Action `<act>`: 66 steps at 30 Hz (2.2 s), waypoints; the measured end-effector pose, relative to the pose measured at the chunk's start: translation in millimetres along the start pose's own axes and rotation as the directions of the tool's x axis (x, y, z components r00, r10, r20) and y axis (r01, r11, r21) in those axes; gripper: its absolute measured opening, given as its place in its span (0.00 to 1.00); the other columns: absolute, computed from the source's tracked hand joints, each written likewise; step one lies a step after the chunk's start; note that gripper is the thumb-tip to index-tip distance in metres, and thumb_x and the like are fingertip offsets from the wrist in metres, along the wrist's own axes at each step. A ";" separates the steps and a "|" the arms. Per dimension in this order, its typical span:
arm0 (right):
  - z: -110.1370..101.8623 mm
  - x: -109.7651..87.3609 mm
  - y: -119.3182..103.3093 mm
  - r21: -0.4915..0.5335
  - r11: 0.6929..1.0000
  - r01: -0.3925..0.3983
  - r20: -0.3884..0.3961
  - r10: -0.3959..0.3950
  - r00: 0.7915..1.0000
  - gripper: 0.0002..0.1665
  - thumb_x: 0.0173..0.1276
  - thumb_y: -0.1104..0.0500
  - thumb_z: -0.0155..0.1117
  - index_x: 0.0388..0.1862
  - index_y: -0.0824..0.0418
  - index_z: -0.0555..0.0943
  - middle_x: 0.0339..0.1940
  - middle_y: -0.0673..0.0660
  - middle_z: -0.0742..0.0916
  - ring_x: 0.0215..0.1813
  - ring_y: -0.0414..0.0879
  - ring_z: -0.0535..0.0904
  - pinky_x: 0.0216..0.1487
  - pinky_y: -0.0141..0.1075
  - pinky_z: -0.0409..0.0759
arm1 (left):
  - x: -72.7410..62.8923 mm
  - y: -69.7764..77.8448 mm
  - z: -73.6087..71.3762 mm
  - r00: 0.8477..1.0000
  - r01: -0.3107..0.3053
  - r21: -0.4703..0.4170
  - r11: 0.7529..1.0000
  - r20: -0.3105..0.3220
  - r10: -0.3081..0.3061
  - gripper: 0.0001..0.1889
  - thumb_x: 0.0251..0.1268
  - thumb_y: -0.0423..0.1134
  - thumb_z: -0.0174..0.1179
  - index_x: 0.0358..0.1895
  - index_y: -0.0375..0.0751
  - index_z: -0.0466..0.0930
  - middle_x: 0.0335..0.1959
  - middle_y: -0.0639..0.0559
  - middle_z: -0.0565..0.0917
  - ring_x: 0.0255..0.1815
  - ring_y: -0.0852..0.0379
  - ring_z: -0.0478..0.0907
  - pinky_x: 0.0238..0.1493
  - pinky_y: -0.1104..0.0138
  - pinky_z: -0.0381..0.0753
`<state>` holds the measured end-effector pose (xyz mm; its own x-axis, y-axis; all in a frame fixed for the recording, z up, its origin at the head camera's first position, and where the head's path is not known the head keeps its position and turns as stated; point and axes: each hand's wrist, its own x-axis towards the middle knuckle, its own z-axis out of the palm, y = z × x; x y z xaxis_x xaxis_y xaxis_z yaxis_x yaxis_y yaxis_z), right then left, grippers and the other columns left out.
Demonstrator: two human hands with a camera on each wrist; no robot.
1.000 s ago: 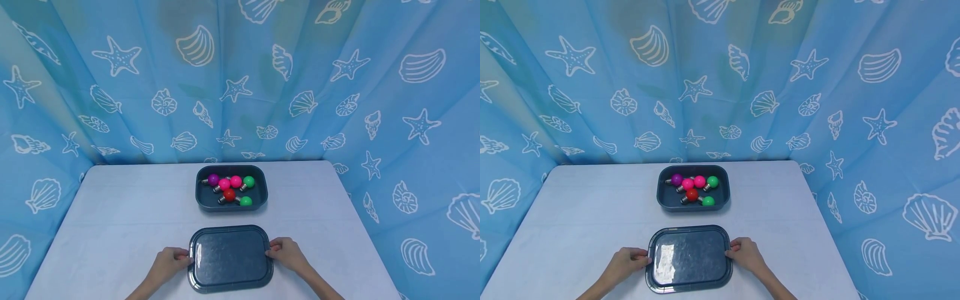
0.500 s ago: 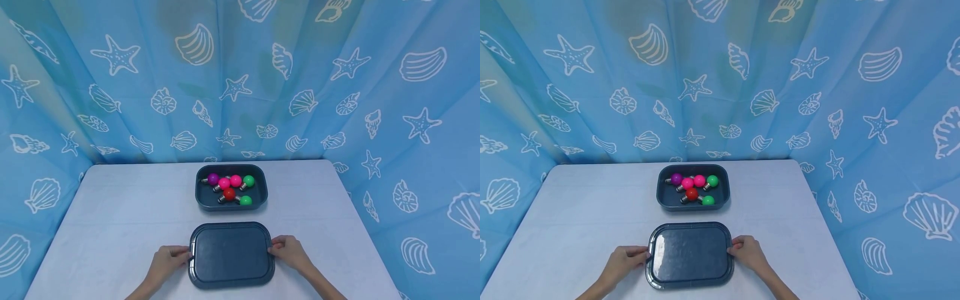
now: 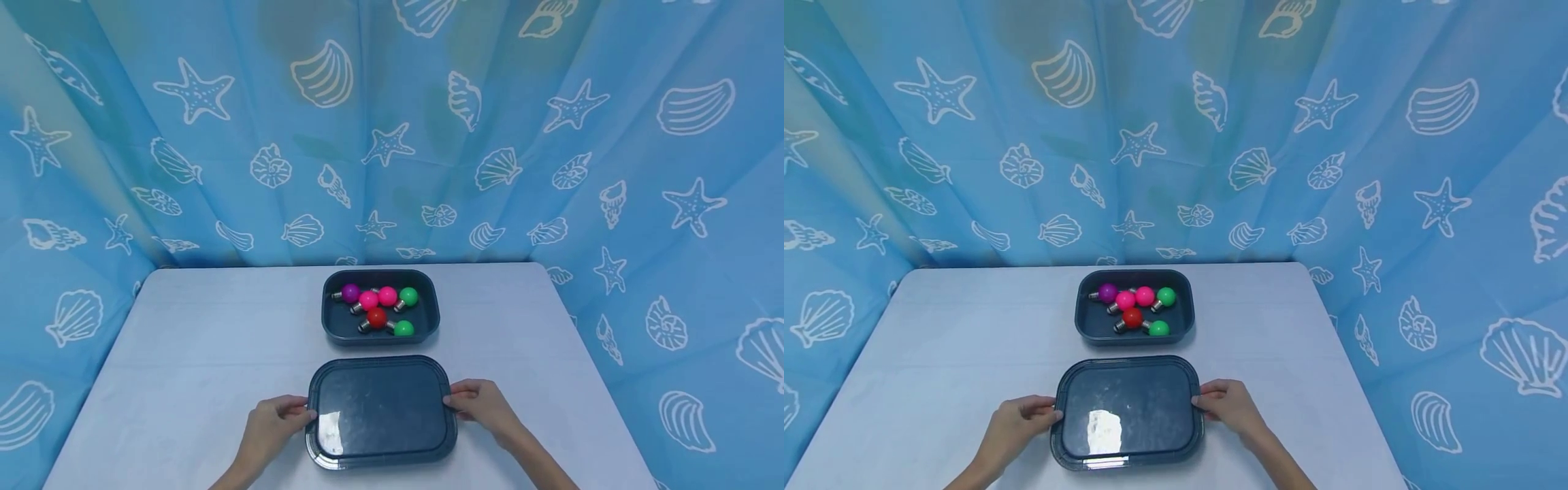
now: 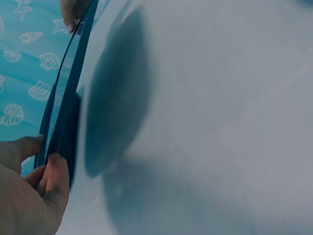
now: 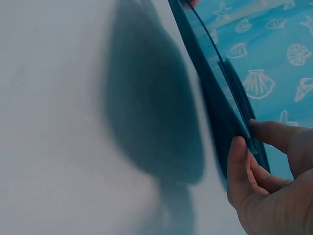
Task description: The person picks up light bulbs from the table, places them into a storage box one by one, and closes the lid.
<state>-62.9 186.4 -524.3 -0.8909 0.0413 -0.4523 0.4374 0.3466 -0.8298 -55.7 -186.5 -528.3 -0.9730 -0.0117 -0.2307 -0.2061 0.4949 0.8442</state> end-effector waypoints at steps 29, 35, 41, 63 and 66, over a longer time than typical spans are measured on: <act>-5.7 -6.5 -13.8 0.088 0.996 0.016 0.139 -0.028 0.990 0.15 0.66 0.53 0.71 0.37 0.65 0.83 0.28 0.53 0.87 0.29 0.42 0.82 0.36 0.35 0.83 | 1.7 19.3 -2.2 0.983 0.176 -0.273 0.946 0.098 -0.155 0.13 0.57 0.35 0.72 0.41 0.29 0.84 0.28 0.47 0.82 0.30 0.53 0.83 0.35 0.64 0.86; -3.9 -9.1 -15.0 0.114 0.993 0.019 0.127 -0.034 0.991 0.15 0.65 0.53 0.72 0.38 0.66 0.84 0.30 0.53 0.88 0.32 0.43 0.83 0.39 0.35 0.83 | 5.4 20.2 -4.0 0.983 0.176 -0.246 0.953 0.087 -0.159 0.13 0.56 0.35 0.72 0.40 0.29 0.83 0.28 0.48 0.82 0.29 0.55 0.82 0.35 0.64 0.86; -5.0 -9.8 -20.6 0.133 0.990 0.038 0.123 -0.055 0.991 0.17 0.63 0.58 0.74 0.43 0.69 0.82 0.33 0.55 0.88 0.39 0.46 0.86 0.47 0.38 0.84 | 7.7 22.6 -4.6 0.987 0.156 -0.244 0.957 0.074 -0.142 0.13 0.58 0.36 0.71 0.41 0.29 0.83 0.29 0.47 0.81 0.30 0.55 0.81 0.36 0.64 0.86; -11.9 -1.3 -67.5 -0.186 0.925 0.330 -0.227 -0.368 0.902 0.18 0.64 0.59 0.74 0.49 0.68 0.84 0.36 0.56 0.85 0.39 0.48 0.82 0.39 0.30 0.81 | 33.8 58.0 -11.4 0.984 -0.155 -0.158 0.975 -0.114 0.138 0.12 0.62 0.37 0.70 0.43 0.33 0.83 0.32 0.48 0.81 0.34 0.53 0.76 0.34 0.71 0.78; -10.2 -0.8 -70.6 -0.217 0.914 0.343 -0.268 -0.394 0.880 0.20 0.63 0.59 0.74 0.51 0.67 0.84 0.37 0.56 0.86 0.41 0.49 0.83 0.40 0.29 0.81 | 35.3 59.6 -9.4 0.969 -0.209 -0.138 0.968 -0.163 0.185 0.11 0.62 0.35 0.70 0.43 0.33 0.83 0.32 0.47 0.80 0.34 0.52 0.76 0.33 0.72 0.77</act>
<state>-94.3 171.4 -462.1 -0.9885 0.1506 0.0162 0.0677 0.5346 -0.8424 -103.3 -165.6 -481.6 -0.9981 -0.0610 0.0118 -0.0111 0.3615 0.9323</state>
